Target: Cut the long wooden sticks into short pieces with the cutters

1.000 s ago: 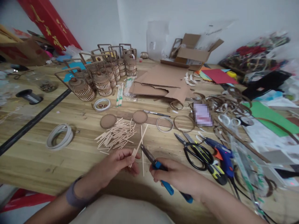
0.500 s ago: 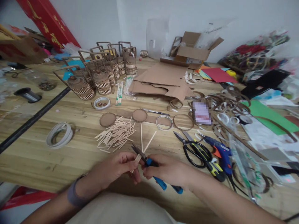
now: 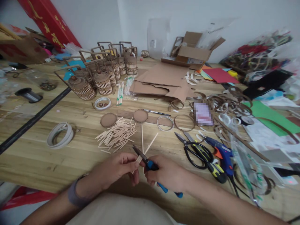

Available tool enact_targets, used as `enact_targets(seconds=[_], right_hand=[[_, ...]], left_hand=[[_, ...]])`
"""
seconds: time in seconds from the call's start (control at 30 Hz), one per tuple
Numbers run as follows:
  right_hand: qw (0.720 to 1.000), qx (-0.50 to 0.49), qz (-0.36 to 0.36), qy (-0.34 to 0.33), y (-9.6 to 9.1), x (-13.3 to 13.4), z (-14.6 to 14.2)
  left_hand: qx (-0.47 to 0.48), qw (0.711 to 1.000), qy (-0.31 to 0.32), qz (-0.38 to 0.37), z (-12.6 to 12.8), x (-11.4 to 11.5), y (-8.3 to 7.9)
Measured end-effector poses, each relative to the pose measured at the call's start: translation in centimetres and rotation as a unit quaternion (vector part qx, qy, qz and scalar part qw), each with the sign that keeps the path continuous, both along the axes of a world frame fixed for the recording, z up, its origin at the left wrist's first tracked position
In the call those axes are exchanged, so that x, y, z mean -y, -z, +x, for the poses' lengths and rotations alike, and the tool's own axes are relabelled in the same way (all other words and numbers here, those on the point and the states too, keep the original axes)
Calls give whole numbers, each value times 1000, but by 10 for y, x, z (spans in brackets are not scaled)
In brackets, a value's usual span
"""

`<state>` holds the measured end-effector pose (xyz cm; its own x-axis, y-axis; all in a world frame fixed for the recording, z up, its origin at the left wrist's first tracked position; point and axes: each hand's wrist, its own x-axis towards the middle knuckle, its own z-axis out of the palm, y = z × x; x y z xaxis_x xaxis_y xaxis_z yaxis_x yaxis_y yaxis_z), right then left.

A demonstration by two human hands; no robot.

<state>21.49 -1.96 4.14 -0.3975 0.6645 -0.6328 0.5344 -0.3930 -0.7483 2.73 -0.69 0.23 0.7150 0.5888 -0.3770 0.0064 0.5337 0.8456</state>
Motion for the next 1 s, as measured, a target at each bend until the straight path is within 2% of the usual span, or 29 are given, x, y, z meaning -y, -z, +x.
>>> enact_targets(seconds=[0.1, 0.4, 0.6, 0.7, 0.8, 1.0], right_hand=[[1000, -18, -21, 4, 4, 2, -2], [999, -7, -16, 29, 10, 7, -3], [1000, 17, -9, 17, 19, 9, 1], [999, -35, 14, -8, 17, 7, 5], [998, -34, 50, -18, 11, 3, 8], [1000, -13, 17, -3, 1, -1, 5]], left_hand=[[-12, 1000, 1, 5, 0, 0, 1], [-19, 1000, 1, 10, 0, 2, 1], [-40, 999, -3, 23, 3, 2, -1], [-51, 998, -4, 43, 2, 2, -3], [-67, 996, -4, 65, 2, 2, -7], [-98, 992, -1, 79, 3, 3, -12]])
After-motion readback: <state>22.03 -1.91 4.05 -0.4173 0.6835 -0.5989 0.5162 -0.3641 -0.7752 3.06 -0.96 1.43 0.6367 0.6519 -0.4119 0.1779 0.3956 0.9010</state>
